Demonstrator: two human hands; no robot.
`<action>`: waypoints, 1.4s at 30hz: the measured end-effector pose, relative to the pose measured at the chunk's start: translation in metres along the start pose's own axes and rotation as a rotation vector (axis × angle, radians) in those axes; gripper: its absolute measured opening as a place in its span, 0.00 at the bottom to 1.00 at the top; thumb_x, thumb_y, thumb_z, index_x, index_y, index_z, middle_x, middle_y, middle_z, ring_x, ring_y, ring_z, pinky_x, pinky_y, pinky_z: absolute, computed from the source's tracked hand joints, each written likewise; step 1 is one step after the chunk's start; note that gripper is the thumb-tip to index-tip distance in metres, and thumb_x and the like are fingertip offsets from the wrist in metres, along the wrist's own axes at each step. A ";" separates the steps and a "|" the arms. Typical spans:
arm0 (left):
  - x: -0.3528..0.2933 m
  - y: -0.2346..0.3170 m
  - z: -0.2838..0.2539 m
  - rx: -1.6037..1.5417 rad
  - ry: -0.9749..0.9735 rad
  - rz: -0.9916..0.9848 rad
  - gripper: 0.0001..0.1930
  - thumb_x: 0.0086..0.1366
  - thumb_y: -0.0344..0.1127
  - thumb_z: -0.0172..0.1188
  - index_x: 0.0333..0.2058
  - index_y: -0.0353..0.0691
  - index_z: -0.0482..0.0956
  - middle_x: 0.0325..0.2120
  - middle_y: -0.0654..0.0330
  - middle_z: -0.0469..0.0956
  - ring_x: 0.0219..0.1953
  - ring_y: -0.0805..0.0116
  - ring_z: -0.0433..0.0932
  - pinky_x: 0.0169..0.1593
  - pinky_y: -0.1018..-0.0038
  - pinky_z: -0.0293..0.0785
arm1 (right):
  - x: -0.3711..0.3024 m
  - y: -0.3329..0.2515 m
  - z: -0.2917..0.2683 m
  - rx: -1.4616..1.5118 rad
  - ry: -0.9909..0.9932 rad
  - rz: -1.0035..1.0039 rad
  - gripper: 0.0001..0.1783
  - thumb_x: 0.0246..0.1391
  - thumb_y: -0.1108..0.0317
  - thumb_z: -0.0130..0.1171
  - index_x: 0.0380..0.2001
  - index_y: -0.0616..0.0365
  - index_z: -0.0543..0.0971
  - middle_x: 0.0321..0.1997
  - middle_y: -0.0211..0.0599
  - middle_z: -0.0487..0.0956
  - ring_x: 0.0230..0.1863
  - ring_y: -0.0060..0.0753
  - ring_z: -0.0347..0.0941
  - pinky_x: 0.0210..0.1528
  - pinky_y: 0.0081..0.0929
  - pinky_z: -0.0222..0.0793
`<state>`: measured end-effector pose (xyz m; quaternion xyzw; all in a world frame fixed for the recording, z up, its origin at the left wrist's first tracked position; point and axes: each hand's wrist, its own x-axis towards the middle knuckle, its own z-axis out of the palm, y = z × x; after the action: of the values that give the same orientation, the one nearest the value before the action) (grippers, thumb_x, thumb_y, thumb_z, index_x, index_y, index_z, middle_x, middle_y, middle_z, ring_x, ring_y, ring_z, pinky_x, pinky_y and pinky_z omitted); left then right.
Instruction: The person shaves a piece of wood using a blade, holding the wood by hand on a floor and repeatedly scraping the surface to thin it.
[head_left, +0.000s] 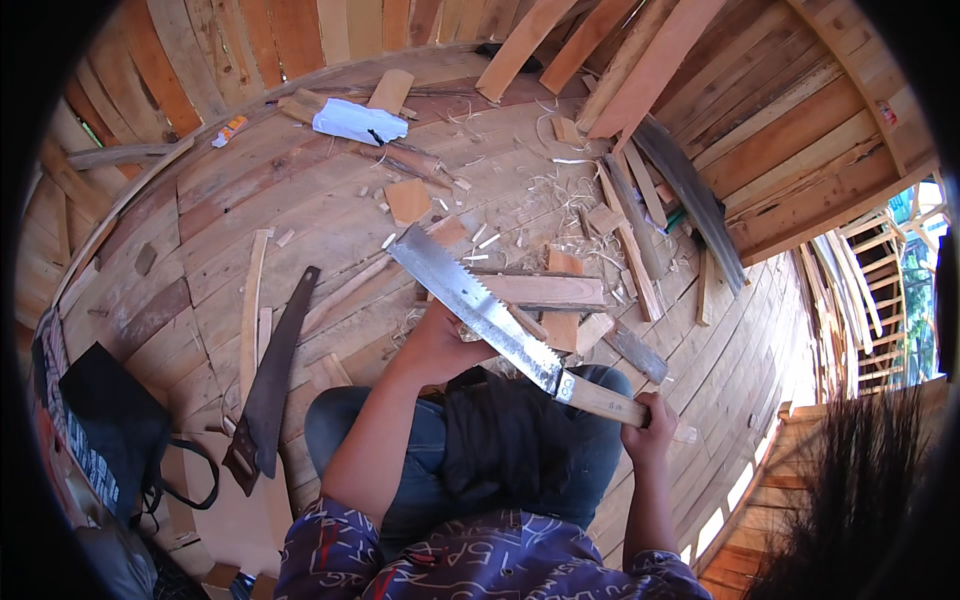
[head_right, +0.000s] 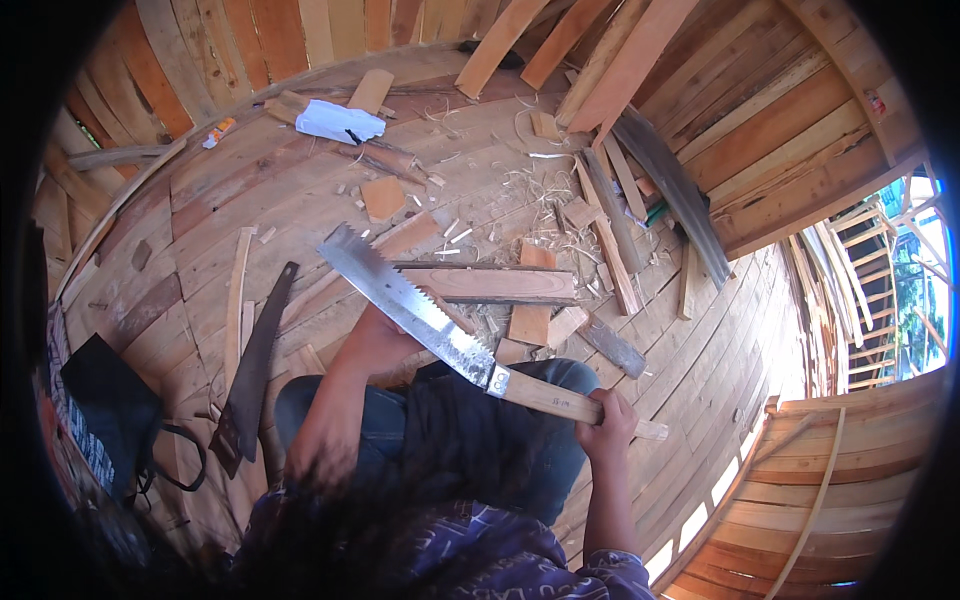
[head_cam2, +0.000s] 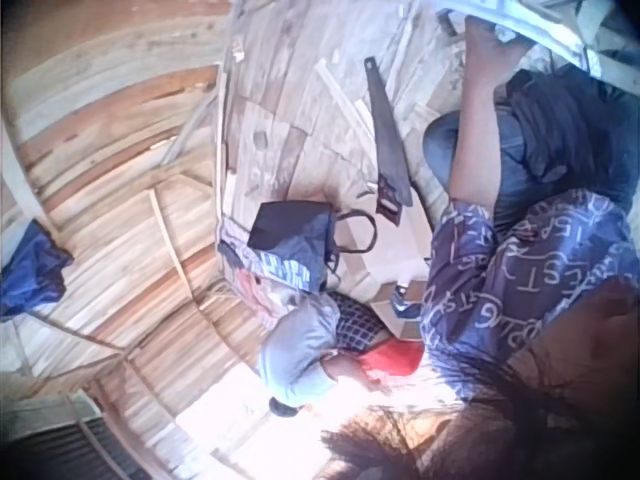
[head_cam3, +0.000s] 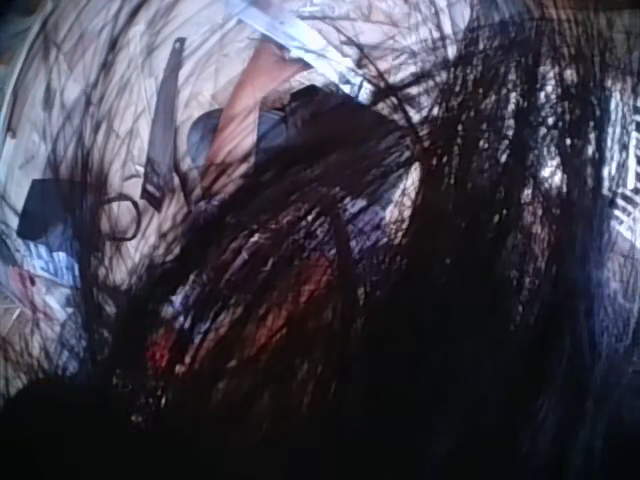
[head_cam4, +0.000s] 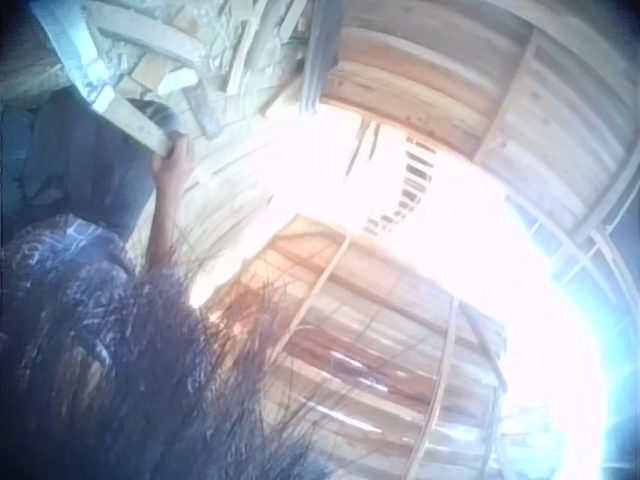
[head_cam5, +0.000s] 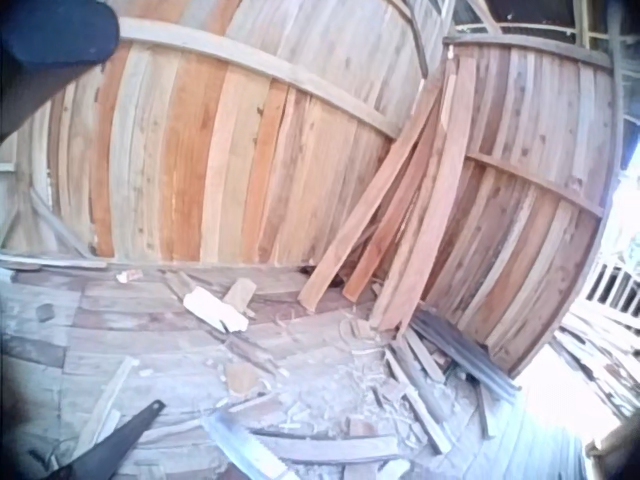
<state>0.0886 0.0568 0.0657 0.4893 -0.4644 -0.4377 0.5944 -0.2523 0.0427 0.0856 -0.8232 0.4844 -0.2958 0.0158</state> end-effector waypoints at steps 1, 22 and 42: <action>0.001 -0.005 -0.004 0.013 -0.073 -0.004 0.17 0.50 0.24 0.72 0.39 0.39 0.79 0.38 0.62 0.80 0.43 0.70 0.78 0.49 0.71 0.74 | 0.002 -0.001 0.000 0.005 0.022 -0.012 0.09 0.40 0.78 0.63 0.25 0.59 0.73 0.19 0.39 0.72 0.17 0.38 0.68 0.22 0.30 0.61; 0.016 -0.009 -0.011 0.042 -0.357 0.235 0.13 0.50 0.27 0.69 0.36 0.40 0.78 0.36 0.61 0.78 0.41 0.65 0.77 0.48 0.71 0.72 | 0.009 -0.004 -0.029 -0.029 0.126 -0.104 0.13 0.37 0.80 0.68 0.24 0.58 0.72 0.17 0.37 0.69 0.16 0.36 0.65 0.19 0.30 0.54; 0.006 -0.080 0.005 1.096 -0.551 -0.373 0.32 0.53 0.46 0.69 0.55 0.43 0.72 0.48 0.48 0.77 0.52 0.47 0.75 0.55 0.59 0.70 | 0.031 0.095 0.018 0.007 -0.416 0.320 0.13 0.58 0.60 0.60 0.34 0.61 0.78 0.24 0.52 0.79 0.30 0.57 0.77 0.32 0.44 0.71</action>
<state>0.0798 0.0391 -0.0125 0.6644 -0.6635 -0.3426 0.0307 -0.3070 -0.0372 0.0559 -0.7791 0.5939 -0.1154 0.1644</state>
